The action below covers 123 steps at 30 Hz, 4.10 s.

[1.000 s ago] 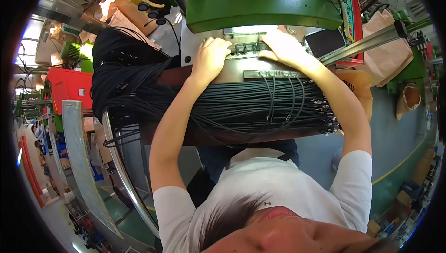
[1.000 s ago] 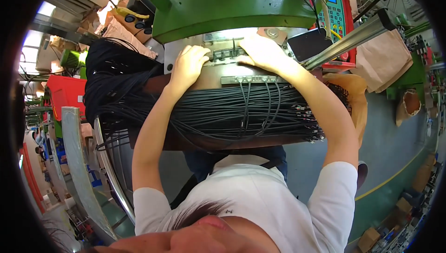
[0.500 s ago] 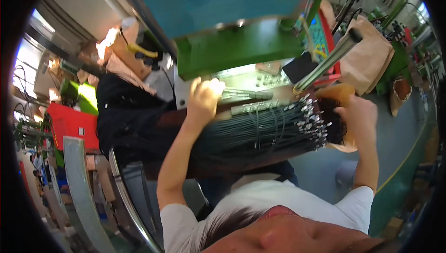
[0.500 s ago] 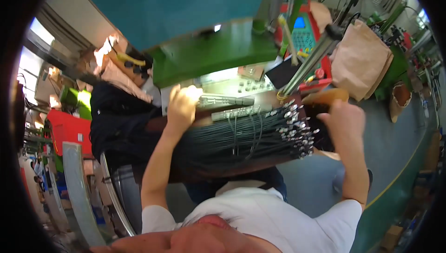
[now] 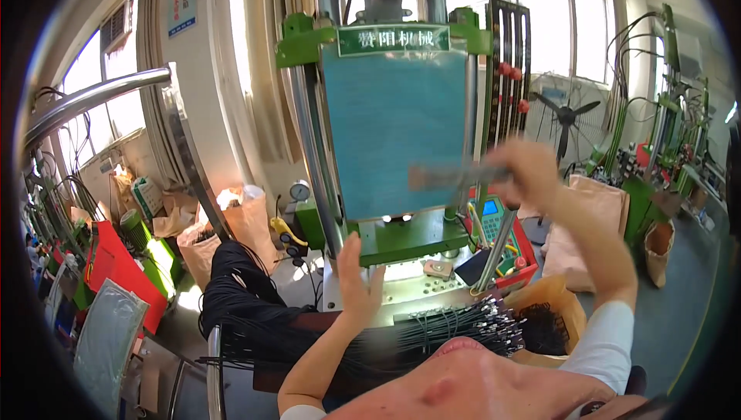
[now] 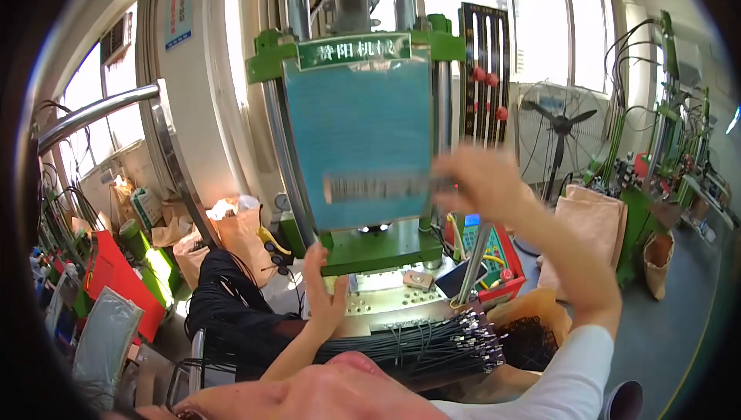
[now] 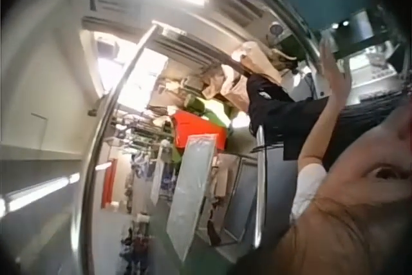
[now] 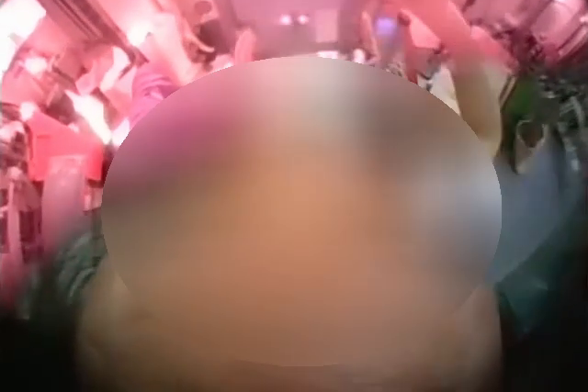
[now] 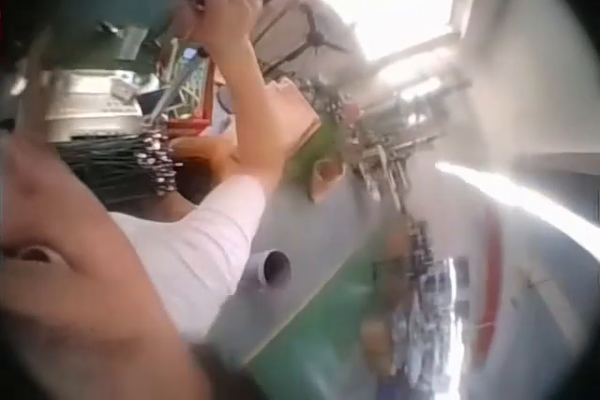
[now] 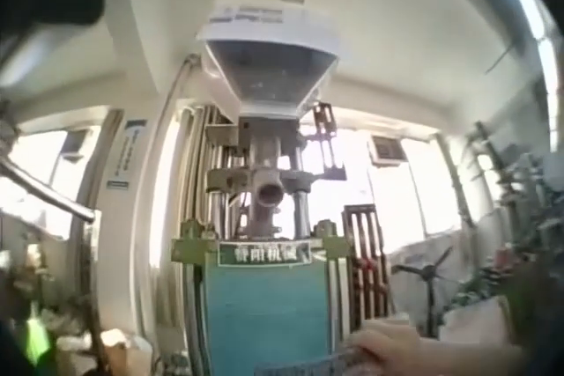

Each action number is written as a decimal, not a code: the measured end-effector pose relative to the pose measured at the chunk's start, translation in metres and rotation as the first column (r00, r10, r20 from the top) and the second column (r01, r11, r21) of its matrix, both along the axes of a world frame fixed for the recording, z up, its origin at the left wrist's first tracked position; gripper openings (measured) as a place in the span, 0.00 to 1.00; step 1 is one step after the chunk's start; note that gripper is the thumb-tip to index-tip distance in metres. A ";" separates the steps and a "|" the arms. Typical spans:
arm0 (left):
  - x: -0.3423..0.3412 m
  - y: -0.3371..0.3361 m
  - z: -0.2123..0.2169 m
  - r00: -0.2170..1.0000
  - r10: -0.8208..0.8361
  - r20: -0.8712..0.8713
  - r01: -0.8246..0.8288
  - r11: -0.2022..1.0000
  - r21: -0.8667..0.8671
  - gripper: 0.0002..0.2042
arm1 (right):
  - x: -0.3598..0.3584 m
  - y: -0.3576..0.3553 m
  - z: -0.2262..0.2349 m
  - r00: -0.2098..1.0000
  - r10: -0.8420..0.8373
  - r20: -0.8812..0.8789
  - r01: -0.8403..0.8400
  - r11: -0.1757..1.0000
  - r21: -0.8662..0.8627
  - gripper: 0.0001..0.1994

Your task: The person aligns cable ends into a metal fixture by hand, loads them into a molding machine, operates the machine press, and removes the finished cables.

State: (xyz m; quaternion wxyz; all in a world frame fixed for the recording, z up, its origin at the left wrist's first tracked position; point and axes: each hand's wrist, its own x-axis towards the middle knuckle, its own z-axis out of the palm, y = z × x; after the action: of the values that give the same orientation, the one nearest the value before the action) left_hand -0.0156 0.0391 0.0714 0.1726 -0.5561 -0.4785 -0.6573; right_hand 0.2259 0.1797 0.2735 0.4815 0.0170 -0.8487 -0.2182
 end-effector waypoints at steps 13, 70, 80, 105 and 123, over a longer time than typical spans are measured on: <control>-0.015 -0.018 -0.001 0.970 -0.024 -0.243 -0.009 0.991 -0.131 0.25 | -0.051 0.000 0.262 0.735 -0.386 -0.558 0.641 0.664 0.384 0.23; 0.044 0.028 -0.078 -0.470 0.296 0.831 0.881 0.215 0.422 0.16 | -0.090 0.055 -0.317 0.936 0.178 0.302 0.030 0.817 -0.576 0.11; -0.087 0.140 -0.182 -0.859 0.276 0.431 0.449 0.006 0.893 0.09 | -0.159 0.180 -0.350 0.404 -0.008 -0.915 0.040 -0.999 0.027 0.23; -0.072 0.149 -0.123 0.981 -0.040 -0.192 -0.196 -0.206 -0.959 0.22 | -0.122 0.094 -0.324 0.730 0.030 0.683 0.650 0.279 -0.707 0.24; -0.044 -0.153 -0.100 0.556 -0.051 0.830 0.732 -0.443 -0.517 0.21 | 0.107 -0.031 -0.321 0.737 -0.675 -0.045 0.138 0.216 -0.967 0.16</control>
State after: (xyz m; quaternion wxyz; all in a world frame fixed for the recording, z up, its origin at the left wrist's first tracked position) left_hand -0.0599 -0.1139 -0.0284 -0.7115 -0.4390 -0.5262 -0.1556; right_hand 0.3331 0.1483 -0.0475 0.5094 -0.5429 -0.6429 0.1802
